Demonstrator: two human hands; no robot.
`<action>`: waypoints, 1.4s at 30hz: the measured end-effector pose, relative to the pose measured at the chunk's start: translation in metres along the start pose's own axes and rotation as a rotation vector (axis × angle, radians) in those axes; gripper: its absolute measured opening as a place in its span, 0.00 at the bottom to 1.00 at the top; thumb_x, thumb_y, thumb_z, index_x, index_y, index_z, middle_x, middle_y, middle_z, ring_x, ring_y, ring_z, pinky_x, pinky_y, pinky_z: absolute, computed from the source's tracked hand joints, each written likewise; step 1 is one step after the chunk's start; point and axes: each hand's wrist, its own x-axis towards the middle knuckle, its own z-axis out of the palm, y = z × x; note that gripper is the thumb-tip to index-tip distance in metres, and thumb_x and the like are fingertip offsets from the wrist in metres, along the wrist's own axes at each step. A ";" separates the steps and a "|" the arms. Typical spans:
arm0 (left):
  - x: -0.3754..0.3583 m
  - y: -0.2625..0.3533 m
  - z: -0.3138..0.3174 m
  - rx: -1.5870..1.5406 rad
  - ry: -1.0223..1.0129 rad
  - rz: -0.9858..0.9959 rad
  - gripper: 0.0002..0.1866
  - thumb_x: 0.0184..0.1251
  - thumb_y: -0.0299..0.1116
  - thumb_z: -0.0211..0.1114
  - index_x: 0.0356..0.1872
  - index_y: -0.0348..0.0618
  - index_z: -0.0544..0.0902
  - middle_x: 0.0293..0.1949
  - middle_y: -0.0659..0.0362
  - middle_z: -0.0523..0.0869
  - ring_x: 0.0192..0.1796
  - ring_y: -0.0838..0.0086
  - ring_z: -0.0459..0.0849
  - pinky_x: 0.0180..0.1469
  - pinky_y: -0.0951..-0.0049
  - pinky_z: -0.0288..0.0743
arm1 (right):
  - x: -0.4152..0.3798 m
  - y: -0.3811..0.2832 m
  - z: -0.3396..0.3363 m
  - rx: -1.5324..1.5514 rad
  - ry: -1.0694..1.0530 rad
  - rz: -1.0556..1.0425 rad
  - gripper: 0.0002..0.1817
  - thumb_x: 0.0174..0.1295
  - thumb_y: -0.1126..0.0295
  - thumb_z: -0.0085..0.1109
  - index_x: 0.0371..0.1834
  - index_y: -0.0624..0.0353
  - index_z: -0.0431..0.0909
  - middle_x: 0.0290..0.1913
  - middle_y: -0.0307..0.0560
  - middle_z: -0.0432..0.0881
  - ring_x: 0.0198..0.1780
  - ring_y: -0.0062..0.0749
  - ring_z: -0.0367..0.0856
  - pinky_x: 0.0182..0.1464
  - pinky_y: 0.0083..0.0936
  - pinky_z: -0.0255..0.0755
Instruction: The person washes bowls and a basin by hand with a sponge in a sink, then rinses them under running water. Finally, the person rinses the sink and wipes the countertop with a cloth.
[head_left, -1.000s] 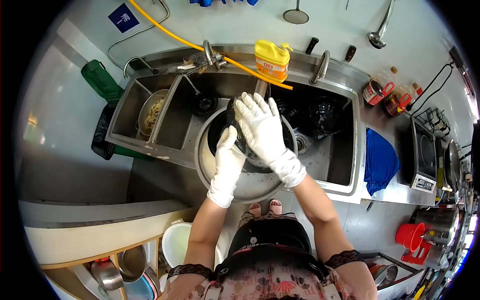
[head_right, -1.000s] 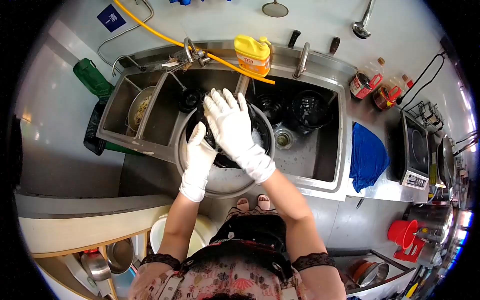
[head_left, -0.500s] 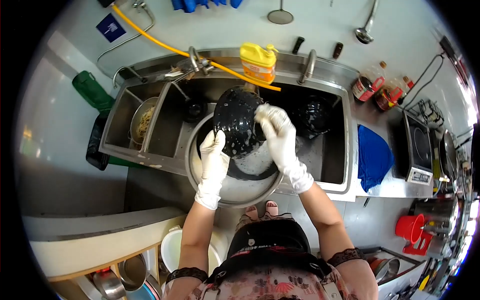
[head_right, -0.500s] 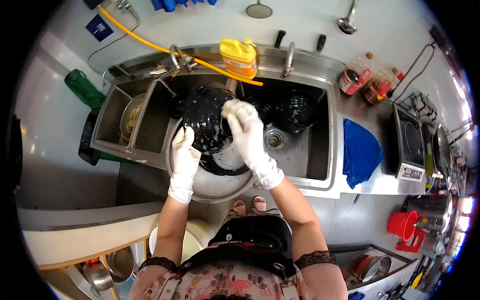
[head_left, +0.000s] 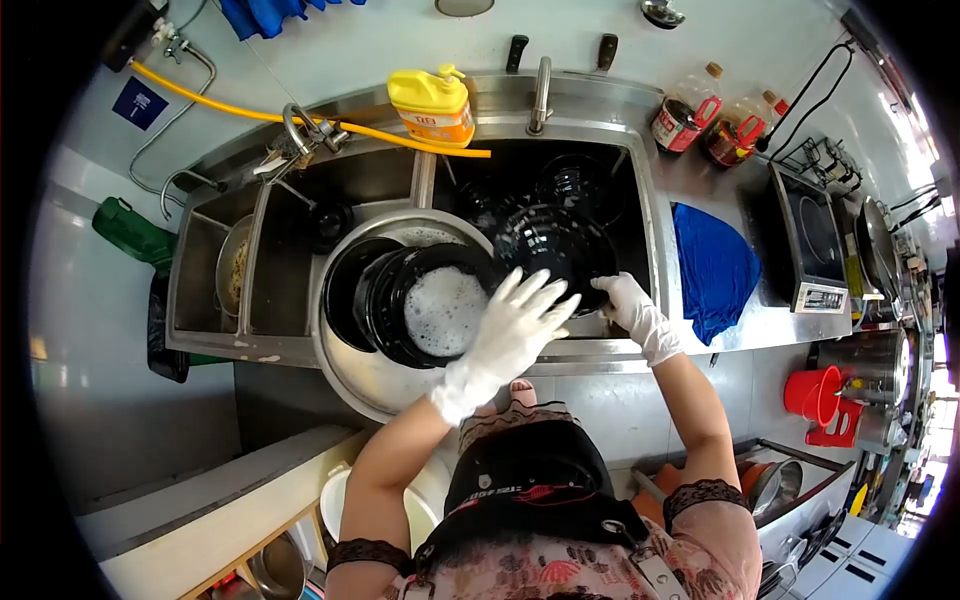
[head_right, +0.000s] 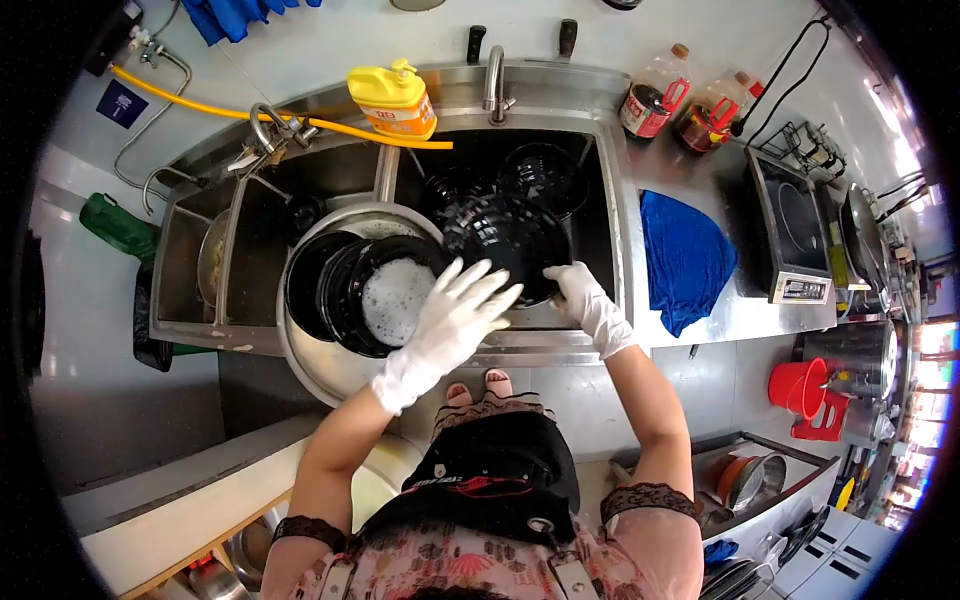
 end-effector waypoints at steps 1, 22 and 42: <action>-0.017 0.000 0.005 -0.085 0.102 -0.118 0.18 0.55 0.36 0.69 0.47 0.45 0.83 0.44 0.54 0.84 0.48 0.61 0.81 0.53 0.62 0.75 | 0.020 0.021 -0.012 0.246 0.046 0.312 0.08 0.56 0.74 0.60 0.34 0.70 0.77 0.21 0.46 0.74 0.18 0.33 0.72 0.22 0.28 0.71; -0.195 -0.064 0.060 -1.068 0.296 -1.922 0.17 0.62 0.33 0.62 0.47 0.31 0.80 0.42 0.53 0.83 0.40 0.68 0.81 0.43 0.72 0.75 | 0.137 0.116 -0.011 -0.882 0.448 0.132 0.32 0.64 0.43 0.46 0.45 0.66 0.80 0.45 0.64 0.82 0.52 0.56 0.78 0.54 0.41 0.71; -0.208 -0.089 0.045 -0.735 0.591 -1.581 0.19 0.60 0.26 0.64 0.53 0.34 0.76 0.43 0.60 0.83 0.42 0.75 0.77 0.48 0.77 0.70 | 0.012 0.008 0.234 -1.776 -0.129 -0.844 0.18 0.54 0.68 0.53 0.44 0.69 0.77 0.38 0.60 0.81 0.39 0.38 0.82 0.39 0.30 0.76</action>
